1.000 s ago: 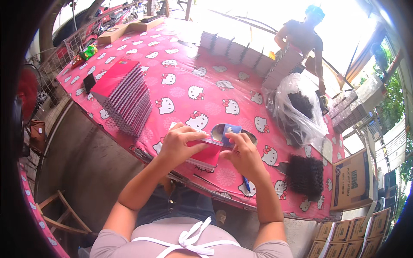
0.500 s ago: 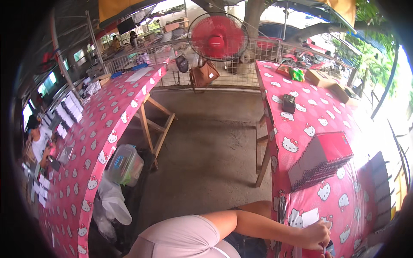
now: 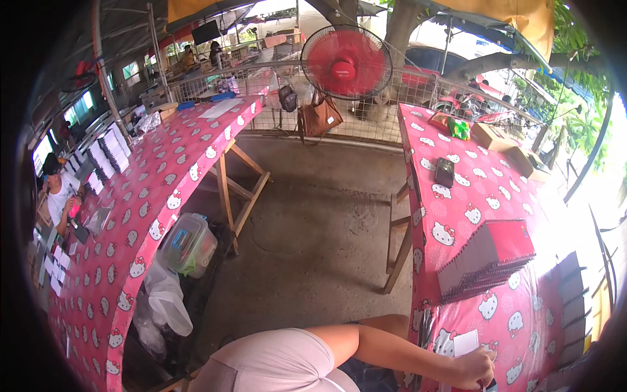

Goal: The person uses a pair of pliers to trim the wire bindings of pink notebooks, handling them one at a time and placing them in a stack on a table.

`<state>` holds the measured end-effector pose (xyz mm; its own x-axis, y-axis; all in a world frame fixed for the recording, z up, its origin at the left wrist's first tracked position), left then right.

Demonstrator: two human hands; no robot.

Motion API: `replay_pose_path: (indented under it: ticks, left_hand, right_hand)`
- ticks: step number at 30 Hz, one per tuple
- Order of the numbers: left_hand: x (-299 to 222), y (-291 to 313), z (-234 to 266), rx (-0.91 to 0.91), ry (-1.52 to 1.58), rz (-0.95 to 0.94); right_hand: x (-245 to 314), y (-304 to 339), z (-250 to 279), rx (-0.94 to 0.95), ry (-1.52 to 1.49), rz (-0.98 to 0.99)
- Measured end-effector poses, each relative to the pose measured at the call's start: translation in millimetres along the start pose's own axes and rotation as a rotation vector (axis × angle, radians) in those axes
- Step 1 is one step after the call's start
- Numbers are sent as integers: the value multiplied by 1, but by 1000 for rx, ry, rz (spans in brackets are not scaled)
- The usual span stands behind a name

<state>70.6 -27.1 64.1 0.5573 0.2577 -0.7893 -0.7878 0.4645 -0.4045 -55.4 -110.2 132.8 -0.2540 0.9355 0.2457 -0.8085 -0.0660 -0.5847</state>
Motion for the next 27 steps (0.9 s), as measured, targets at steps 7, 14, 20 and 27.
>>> replay_pose_path:
  ticks: [7, 14, 20, 27]
  left_hand:
    - [3, 1, -4, -46, 27, -13]
    - [1, 3, -2, -42, -42, 3]
    - [-1, 5, 3, -32, -25, -8]
    - [0, 5, 2, -30, 1, -10]
  right_hand:
    - [-15, 12, -10, 44, 52, -140]
    - [-40, 18, -20, 87, 78, -91]
    - [-53, 24, -25, 128, 96, -102]
    - [-58, 22, -27, 109, 86, -87]
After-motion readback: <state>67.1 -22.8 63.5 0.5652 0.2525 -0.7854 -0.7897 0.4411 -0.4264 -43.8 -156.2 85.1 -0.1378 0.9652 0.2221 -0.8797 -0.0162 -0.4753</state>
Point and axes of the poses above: each hand's wrist, its own y-axis away from the middle knuckle, its own z-axis out of the back of the hand, x = y × z, the point moved 4 cm from there along -y, towards the middle knuckle, and after that the axes turned 15 degrees about z, right-handed, at the moved point
